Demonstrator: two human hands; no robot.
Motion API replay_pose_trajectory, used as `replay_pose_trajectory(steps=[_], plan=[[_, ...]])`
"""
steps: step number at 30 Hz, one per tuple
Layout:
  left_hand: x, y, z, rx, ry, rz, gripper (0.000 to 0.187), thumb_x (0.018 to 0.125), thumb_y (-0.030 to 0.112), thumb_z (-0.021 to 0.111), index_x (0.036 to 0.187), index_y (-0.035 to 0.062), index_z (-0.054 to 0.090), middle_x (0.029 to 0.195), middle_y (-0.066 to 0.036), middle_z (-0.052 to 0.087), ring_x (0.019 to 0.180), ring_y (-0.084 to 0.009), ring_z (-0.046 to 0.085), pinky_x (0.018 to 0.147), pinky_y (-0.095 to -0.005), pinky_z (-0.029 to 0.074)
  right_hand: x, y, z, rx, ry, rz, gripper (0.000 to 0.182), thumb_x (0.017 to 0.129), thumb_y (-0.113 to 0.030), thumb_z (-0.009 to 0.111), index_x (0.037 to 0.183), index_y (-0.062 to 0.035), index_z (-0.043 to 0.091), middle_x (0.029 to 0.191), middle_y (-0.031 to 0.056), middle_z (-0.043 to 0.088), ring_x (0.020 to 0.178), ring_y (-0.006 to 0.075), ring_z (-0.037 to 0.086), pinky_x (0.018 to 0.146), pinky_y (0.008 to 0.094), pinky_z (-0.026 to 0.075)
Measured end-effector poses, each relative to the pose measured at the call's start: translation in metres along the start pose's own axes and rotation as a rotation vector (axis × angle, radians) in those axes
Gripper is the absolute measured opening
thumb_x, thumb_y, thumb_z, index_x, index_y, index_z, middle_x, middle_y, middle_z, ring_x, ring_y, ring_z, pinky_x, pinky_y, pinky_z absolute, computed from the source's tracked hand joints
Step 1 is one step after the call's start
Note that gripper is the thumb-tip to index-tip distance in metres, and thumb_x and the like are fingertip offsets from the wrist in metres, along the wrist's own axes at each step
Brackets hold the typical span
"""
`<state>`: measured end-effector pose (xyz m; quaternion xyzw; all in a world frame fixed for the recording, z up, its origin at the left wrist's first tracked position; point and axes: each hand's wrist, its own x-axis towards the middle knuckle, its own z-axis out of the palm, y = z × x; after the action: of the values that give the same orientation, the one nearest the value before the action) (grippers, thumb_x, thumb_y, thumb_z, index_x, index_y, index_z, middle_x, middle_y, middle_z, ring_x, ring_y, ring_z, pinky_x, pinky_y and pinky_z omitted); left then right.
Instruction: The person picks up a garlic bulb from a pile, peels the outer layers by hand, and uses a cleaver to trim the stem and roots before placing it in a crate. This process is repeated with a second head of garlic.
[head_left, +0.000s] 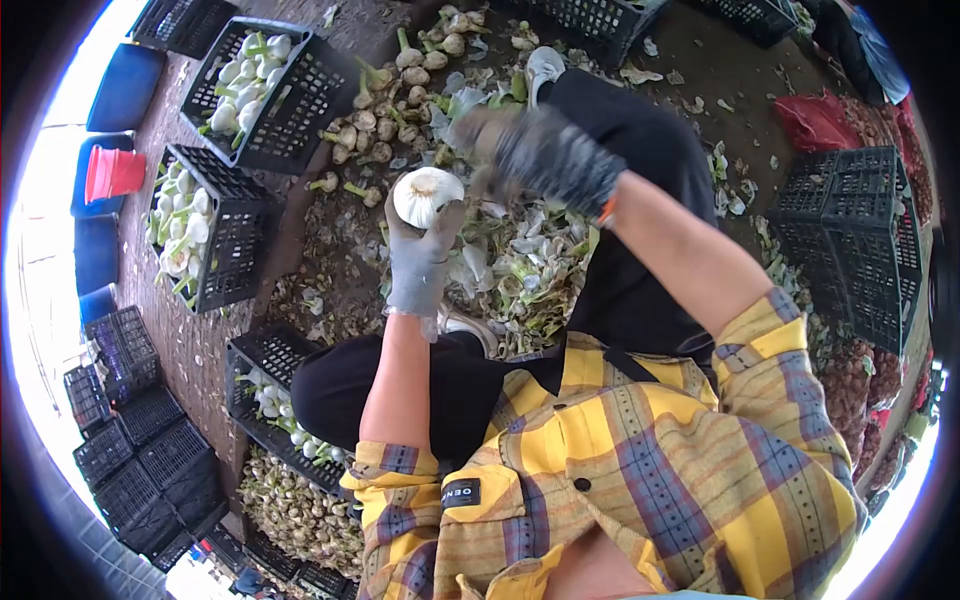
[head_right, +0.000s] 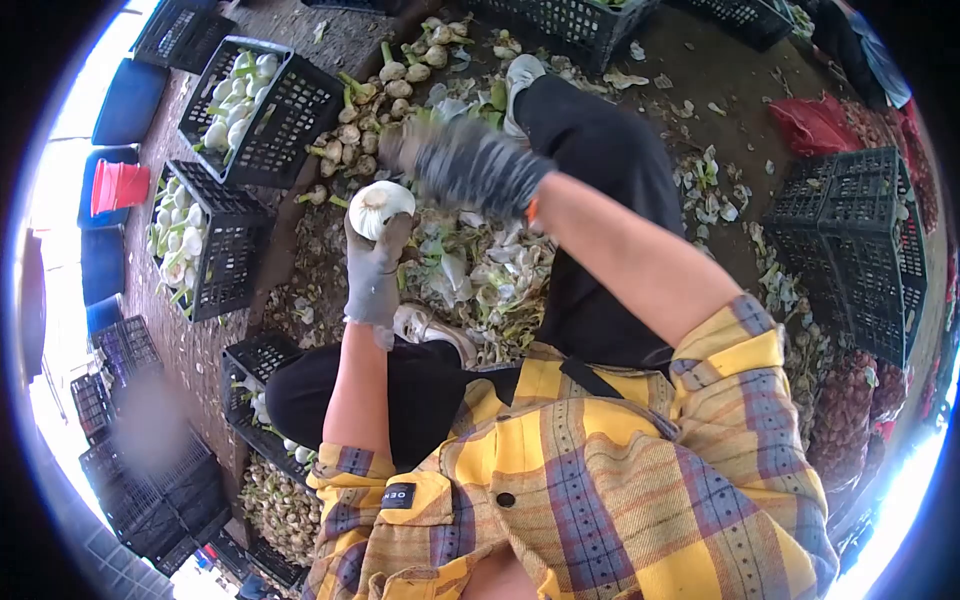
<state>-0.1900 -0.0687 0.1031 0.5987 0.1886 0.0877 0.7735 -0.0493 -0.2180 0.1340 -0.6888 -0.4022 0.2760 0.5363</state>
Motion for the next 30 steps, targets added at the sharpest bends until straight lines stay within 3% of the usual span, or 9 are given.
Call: replay_pose_trajectory(steps=[4,6,9,11,13,18,22,26,30], plan=[[0.004,-0.006,0.009,0.050,-0.015,0.022,0.059,0.078,0.025,0.069,0.126,0.0107,0.039,0.113,-0.003,0.052,0.102,-0.0155,0.052,0.085,-0.0280,0.045,-0.045,-0.054,-0.079,0.433,0.571,-0.163,0.025,0.085,-0.022,0.060,0.101,-0.0034,0.061,0.085,0.0059,0.064,0.073,0.0145,0.062,0.067,0.0263,0.051],[0.008,0.000,0.014,0.032,-0.042,-0.070,0.051,0.079,0.022,0.067,0.123,0.0129,0.042,0.110,-0.002,0.053,0.098,-0.0145,0.053,0.079,-0.0267,0.045,-0.075,-0.044,-0.124,0.520,0.783,0.043,0.024,0.089,-0.017,0.052,0.106,-0.0035,0.060,0.082,0.0051,0.065,0.074,0.0126,0.062,0.067,0.0272,0.052],[0.008,0.007,0.026,-0.147,-0.042,-0.219,0.052,0.077,0.017,0.068,0.122,0.0131,0.042,0.106,0.001,0.053,0.093,-0.0108,0.053,0.075,-0.0259,0.045,-0.124,0.034,-0.167,0.118,0.956,0.267,0.024,0.089,-0.019,0.052,0.105,-0.0040,0.061,0.078,0.0033,0.065,0.072,0.0118,0.062,0.065,0.0252,0.051],[0.009,0.009,0.029,-0.119,0.010,-0.310,0.052,0.077,0.019,0.068,0.123,0.0160,0.043,0.106,0.002,0.053,0.092,-0.0109,0.053,0.072,-0.0255,0.044,-0.154,0.085,-0.175,-0.006,1.063,0.665,0.025,0.087,-0.023,0.054,0.103,-0.0055,0.062,0.079,0.0038,0.065,0.070,0.0102,0.061,0.064,0.0248,0.049],[0.009,0.011,0.034,-0.109,0.062,-0.373,0.057,0.077,0.022,0.069,0.126,0.0176,0.041,0.109,0.002,0.053,0.096,-0.0114,0.052,0.074,-0.0271,0.043,-0.190,0.159,-0.176,-0.421,0.962,0.874,0.028,0.085,-0.028,0.057,0.101,-0.0060,0.063,0.080,0.0076,0.066,0.069,0.0153,0.062,0.067,0.0287,0.050],[0.022,-0.001,0.038,-0.083,0.079,-0.382,0.056,0.077,0.018,0.068,0.126,0.0168,0.041,0.112,0.001,0.053,0.099,-0.0131,0.052,0.078,-0.0280,0.043,-0.185,0.193,-0.127,-0.622,0.588,1.040,0.040,0.078,-0.038,0.059,0.099,-0.0047,0.063,0.096,0.0191,0.064,0.089,0.0321,0.062,0.080,0.0381,0.048],[0.033,-0.012,0.038,-0.003,0.133,-0.430,0.058,0.076,0.021,0.070,0.126,0.0179,0.041,0.112,0.001,0.053,0.098,-0.0137,0.051,0.077,-0.0288,0.042,-0.170,0.249,-0.105,-0.636,0.170,1.251,0.044,0.077,-0.039,0.057,0.103,-0.0031,0.061,0.110,0.0202,0.058,0.106,0.0331,0.055,0.087,0.0386,0.045],[0.039,-0.012,0.045,-0.025,0.163,-0.470,0.063,0.075,0.016,0.070,0.129,0.0180,0.038,0.112,0.000,0.054,0.098,-0.0160,0.055,0.077,-0.0290,0.044,-0.173,0.300,-0.098,-0.675,0.341,1.293,0.048,0.075,-0.037,0.057,0.110,-0.0039,0.058,0.113,0.0220,0.056,0.107,0.0336,0.054,0.088,0.0394,0.045],[0.039,-0.013,0.045,-0.043,0.171,-0.485,0.059,0.075,0.014,0.069,0.127,0.0148,0.040,0.110,-0.002,0.055,0.096,-0.0162,0.056,0.076,-0.0282,0.044,-0.172,0.276,-0.109,-0.564,0.487,1.271,0.055,0.073,-0.034,0.059,0.117,-0.0027,0.051,0.111,0.0233,0.056,0.104,0.0363,0.054,0.089,0.0399,0.044]])
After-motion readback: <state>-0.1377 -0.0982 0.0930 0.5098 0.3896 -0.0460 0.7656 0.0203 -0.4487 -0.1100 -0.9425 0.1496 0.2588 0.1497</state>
